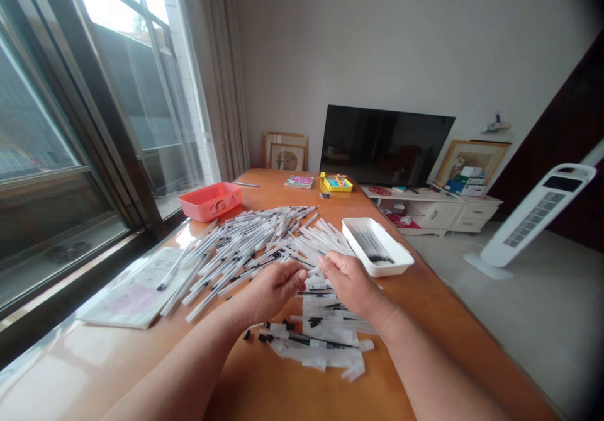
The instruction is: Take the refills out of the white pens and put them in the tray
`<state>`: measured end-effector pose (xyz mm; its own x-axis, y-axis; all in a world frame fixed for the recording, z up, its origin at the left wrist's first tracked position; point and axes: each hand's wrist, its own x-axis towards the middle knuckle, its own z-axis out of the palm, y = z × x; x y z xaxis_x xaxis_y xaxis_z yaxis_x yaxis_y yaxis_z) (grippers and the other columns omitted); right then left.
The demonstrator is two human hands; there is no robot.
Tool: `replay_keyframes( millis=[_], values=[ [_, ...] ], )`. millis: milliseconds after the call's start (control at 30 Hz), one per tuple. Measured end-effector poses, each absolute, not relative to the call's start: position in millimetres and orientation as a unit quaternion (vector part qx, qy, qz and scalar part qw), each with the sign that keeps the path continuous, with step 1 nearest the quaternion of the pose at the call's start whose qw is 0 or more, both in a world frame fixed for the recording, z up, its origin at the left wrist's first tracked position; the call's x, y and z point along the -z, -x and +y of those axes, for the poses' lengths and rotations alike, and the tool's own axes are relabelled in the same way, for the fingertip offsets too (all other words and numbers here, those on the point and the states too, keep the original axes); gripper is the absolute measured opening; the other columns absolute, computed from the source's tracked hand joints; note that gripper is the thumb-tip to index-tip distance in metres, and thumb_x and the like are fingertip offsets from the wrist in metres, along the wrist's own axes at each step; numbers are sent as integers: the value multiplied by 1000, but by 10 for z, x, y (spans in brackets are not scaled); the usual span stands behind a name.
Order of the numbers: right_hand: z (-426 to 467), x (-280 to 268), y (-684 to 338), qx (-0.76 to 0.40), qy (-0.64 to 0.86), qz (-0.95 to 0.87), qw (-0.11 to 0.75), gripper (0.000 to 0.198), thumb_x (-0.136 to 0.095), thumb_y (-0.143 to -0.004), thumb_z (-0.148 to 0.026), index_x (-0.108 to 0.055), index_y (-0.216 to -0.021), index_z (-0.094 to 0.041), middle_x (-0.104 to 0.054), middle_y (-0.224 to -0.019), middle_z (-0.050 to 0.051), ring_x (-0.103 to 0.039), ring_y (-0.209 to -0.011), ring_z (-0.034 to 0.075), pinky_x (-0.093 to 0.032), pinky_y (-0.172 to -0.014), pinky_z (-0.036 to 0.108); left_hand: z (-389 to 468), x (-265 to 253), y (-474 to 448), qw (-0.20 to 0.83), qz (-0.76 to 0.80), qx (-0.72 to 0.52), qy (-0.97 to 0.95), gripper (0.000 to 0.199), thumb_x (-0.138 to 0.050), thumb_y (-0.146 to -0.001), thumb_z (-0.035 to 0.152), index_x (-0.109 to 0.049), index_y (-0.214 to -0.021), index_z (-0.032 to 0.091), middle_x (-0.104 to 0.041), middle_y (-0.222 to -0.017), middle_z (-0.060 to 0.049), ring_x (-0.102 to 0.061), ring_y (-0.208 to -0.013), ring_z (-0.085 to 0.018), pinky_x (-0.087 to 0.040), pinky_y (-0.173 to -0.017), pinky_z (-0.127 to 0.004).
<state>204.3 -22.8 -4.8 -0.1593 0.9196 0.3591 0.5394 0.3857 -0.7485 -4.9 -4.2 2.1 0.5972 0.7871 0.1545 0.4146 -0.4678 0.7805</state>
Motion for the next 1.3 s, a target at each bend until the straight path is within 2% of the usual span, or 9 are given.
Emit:
replay_keyframes(
  millis=[67, 167, 433, 533, 633, 767, 900, 1067, 1300],
  values=[
    [-221, 49, -2058, -229, 510, -720, 411, 42, -42, -99, -49, -47, -68, -20, -40, -61, -4, -39, -61, 13, -34, -61, 27, -44, -26, 58, 374, 364, -236, -819, 42, -41, -99, 48, -66, -86, 16, -69, -82, -5, -59, -73, -15, -44, -69, -25],
    [-216, 39, -2060, -236, 509, -716, 416, 43, -42, -99, -49, -46, -68, -20, -40, -61, -4, -39, -62, 13, -33, -61, 27, -38, -11, 56, 371, 361, -230, -824, 41, -44, -97, 48, -66, -84, 16, -68, -78, -4, -58, -70, -15, -43, -67, -25],
    [-193, 56, -2014, -300, 509, -680, 434, 45, -44, -97, -50, -44, -64, -20, -35, -57, -5, -36, -59, 12, -31, -57, 26, -61, -26, 50, 264, 386, -258, -845, 27, -55, -93, 40, -68, -82, 20, -61, -70, 2, -52, -68, -13, -36, -63, -24],
    [-194, 59, -2002, -320, 513, -664, 439, 45, -45, -96, -51, -45, -63, -20, -34, -55, -6, -35, -56, 12, -30, -55, 26, -71, -31, 45, 255, 388, -266, -845, 24, -59, -90, 38, -67, -79, 20, -60, -69, 2, -50, -67, -13, -34, -63, -24],
    [-195, 59, -1998, -334, 509, -648, 457, 47, -48, -95, -55, -48, -63, -20, -37, -55, -6, -36, -56, 11, -31, -55, 26, -54, 7, 21, 306, 383, -298, -819, 24, -62, -88, 39, -65, -75, 19, -56, -66, 2, -46, -64, -12, -34, -61, -24],
    [-198, 69, -2001, -392, 491, -615, 477, 48, -45, -96, -60, -56, -74, -19, -46, -55, -4, -40, -53, 12, -34, -54, 25, 4, 52, -2, 451, 377, -403, -701, 27, -67, -85, 43, -64, -79, 17, -55, -68, 2, -44, -61, -10, -34, -57, -23],
    [-219, 101, -1981, -414, 488, -635, 433, 41, -49, -95, -55, -59, -80, -19, -58, -64, -2, -47, -56, 12, -39, -56, 25, 83, 63, 42, 545, 384, -486, -565, 28, -71, -83, 43, -64, -87, 17, -62, -76, -2, -52, -64, -11, -41, -61, -22],
    [-283, 132, -1894, -432, 480, -675, 356, 35, -50, -96, -48, -61, -83, -18, -65, -75, 0, -57, -65, 12, -44, -60, 24, 154, 109, 98, 608, 369, -528, -464, 28, -75, -81, 40, -62, -85, 16, -66, -82, -4, -59, -69, -11, -47, -67, -23],
    [-279, 152, -1886, -432, 469, -684, 355, 30, -46, -97, -43, -63, -91, -19, -69, -81, 1, -60, -67, 13, -46, -61, 25, 153, 99, 83, 628, 358, -534, -439, 30, -78, -78, 40, -62, -84, 16, -69, -85, -6, -61, -70, -11, -51, -70, -24]
  ],
)
